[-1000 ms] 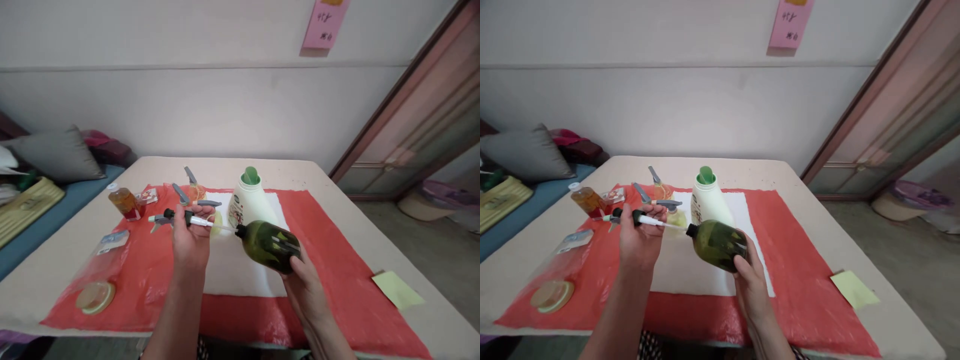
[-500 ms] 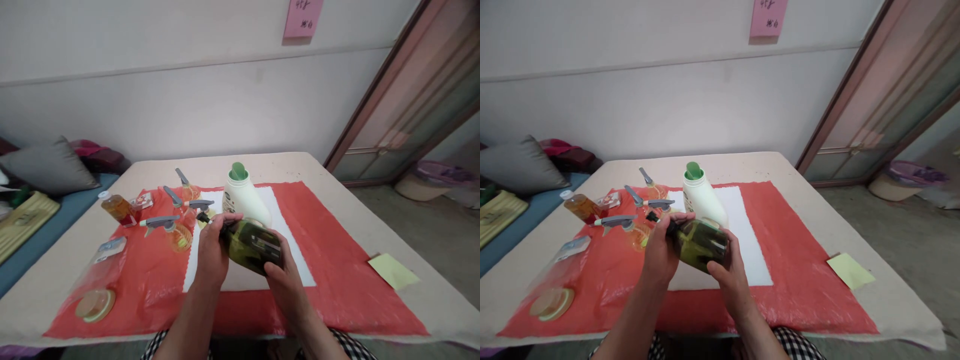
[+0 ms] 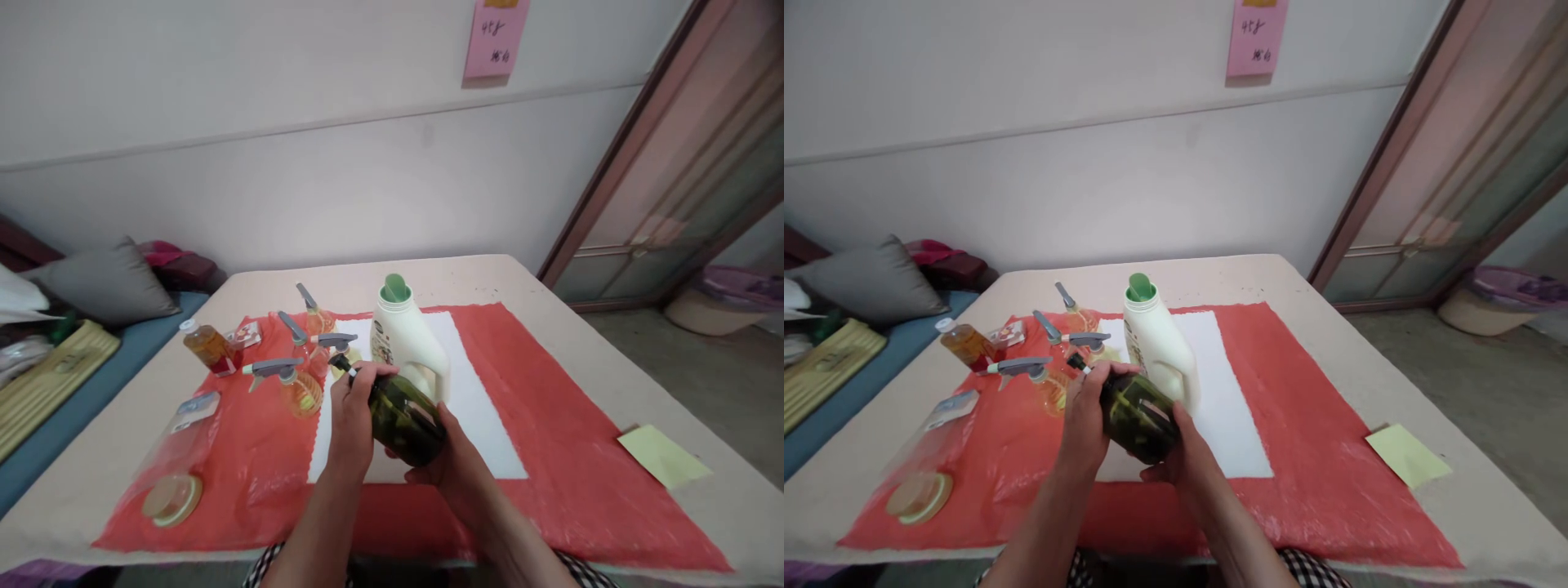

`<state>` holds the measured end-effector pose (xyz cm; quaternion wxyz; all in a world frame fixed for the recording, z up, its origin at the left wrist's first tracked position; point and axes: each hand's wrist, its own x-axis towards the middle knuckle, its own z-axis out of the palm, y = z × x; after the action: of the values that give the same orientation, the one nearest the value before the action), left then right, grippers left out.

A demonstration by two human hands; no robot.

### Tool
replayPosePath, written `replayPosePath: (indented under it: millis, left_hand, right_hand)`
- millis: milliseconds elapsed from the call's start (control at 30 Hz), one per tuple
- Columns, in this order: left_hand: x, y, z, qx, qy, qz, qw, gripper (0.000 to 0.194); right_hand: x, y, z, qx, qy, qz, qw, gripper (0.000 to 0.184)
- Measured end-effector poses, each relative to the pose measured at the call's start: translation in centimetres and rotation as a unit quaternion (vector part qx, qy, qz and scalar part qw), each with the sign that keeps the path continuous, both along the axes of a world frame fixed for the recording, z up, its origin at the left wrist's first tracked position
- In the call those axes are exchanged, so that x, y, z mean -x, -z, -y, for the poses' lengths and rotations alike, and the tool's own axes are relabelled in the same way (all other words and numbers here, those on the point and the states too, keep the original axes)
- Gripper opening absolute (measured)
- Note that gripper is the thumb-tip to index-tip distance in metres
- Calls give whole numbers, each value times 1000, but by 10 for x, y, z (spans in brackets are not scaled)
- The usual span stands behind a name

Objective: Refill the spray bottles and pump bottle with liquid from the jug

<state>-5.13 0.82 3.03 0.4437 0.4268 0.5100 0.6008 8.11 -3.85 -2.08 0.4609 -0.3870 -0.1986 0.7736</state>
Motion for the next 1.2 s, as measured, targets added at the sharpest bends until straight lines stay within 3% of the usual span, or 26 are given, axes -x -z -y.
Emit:
replayPosePath:
  millis: [100, 167, 233, 367, 467, 533, 667, 767, 1033, 1200]
  left_hand:
    - [8, 2, -3, 24, -14, 15, 999, 33]
    - [13, 6, -4, 38, -24, 15, 999, 34]
    - [16, 9, -4, 45, -14, 10, 999, 34]
    - [17, 11, 1, 54, 22, -5, 998, 34]
    - [18, 11, 5, 58, 54, -64, 995, 35]
    - [23, 15, 6, 60, 57, -109, 991, 35]
    - [46, 31, -1, 42, -51, -214, 975, 41]
    - [63, 47, -9, 39, -112, -254, 960, 45]
    - [73, 91, -20, 23, -111, -316, 942, 48]
    - [76, 103, -22, 26, -131, -341, 930, 50]
  right_hand:
    - [5, 4, -2, -52, 55, -1, 997, 70]
    - [7, 7, -3, -96, 55, -15, 994, 84]
    - [9, 9, -5, -110, 39, -9, 993, 83]
    - [16, 15, -6, -7, 23, 15, 1000, 58]
    - [22, 22, -6, 77, -10, 37, 996, 61]
    - [25, 26, -6, 57, -28, 102, 993, 63]
    - [22, 34, -9, -75, -30, 286, 955, 62]
    - [20, 39, -12, -103, -22, 317, 943, 71]
    - [17, 48, -18, -125, -39, 335, 933, 69]
    - [12, 50, -21, -150, -37, 336, 929, 62]
